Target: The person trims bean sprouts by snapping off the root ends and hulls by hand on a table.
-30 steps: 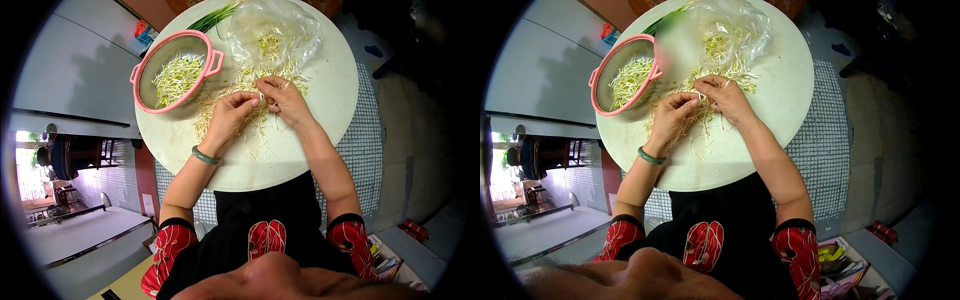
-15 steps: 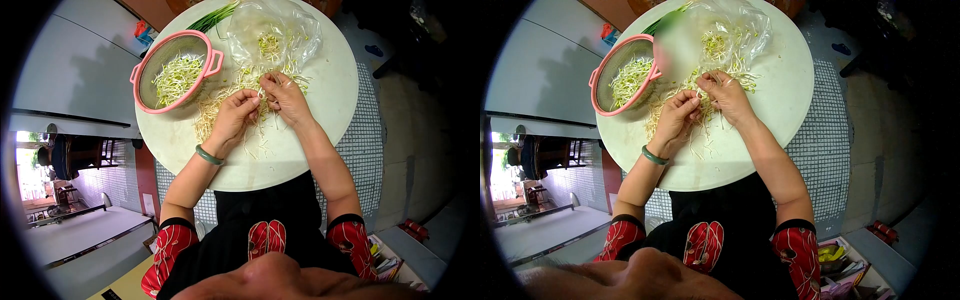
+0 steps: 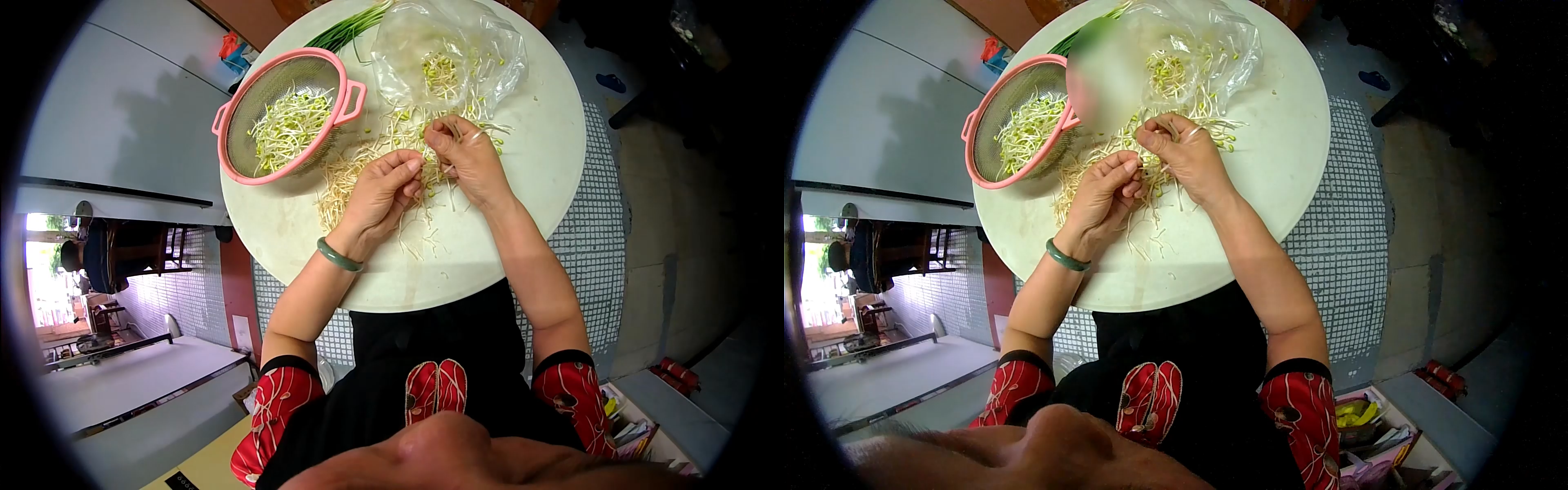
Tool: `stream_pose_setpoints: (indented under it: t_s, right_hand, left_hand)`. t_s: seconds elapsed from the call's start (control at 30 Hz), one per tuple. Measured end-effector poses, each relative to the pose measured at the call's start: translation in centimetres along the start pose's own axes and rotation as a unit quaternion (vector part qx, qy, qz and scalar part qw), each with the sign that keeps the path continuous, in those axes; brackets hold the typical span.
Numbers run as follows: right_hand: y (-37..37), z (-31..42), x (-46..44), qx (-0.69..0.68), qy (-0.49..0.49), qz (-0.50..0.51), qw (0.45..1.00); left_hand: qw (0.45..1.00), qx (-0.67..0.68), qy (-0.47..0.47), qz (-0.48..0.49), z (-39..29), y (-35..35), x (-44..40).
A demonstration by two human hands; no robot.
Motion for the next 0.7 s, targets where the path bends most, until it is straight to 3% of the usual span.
stream_pose_setpoints:
  t_s: [0.4,0.5,0.63,0.7]
  right_hand:
    - [0.0,0.5,0.1,0.049,0.027,-0.019,0.998]
    - [-0.7,2.1,0.7,0.189,0.116,-0.024,0.975]
    - [-4.0,6.6,1.9,0.223,0.291,-0.036,0.930]
    - [-8.2,9.2,0.2,0.248,0.300,0.001,0.921]
  left_hand:
    - [1.000,-0.018,0.008,0.000,0.0,-0.5,0.1]
    - [1.000,0.003,0.008,0.008,-0.2,-0.2,0.0]
    - [0.999,-0.032,0.018,0.015,-1.2,0.7,1.4]
    - [0.996,-0.086,0.018,0.025,-1.5,1.4,2.8]
Point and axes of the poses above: each hand's wrist, its own x-axis away from the middle knuckle, its own y-axis out of the back of the hand, z = x × y, the point moved 9 cm from there along -x, towards the middle knuckle, and after that the axes turned 3 degrees about y, right-handed, at the moved point
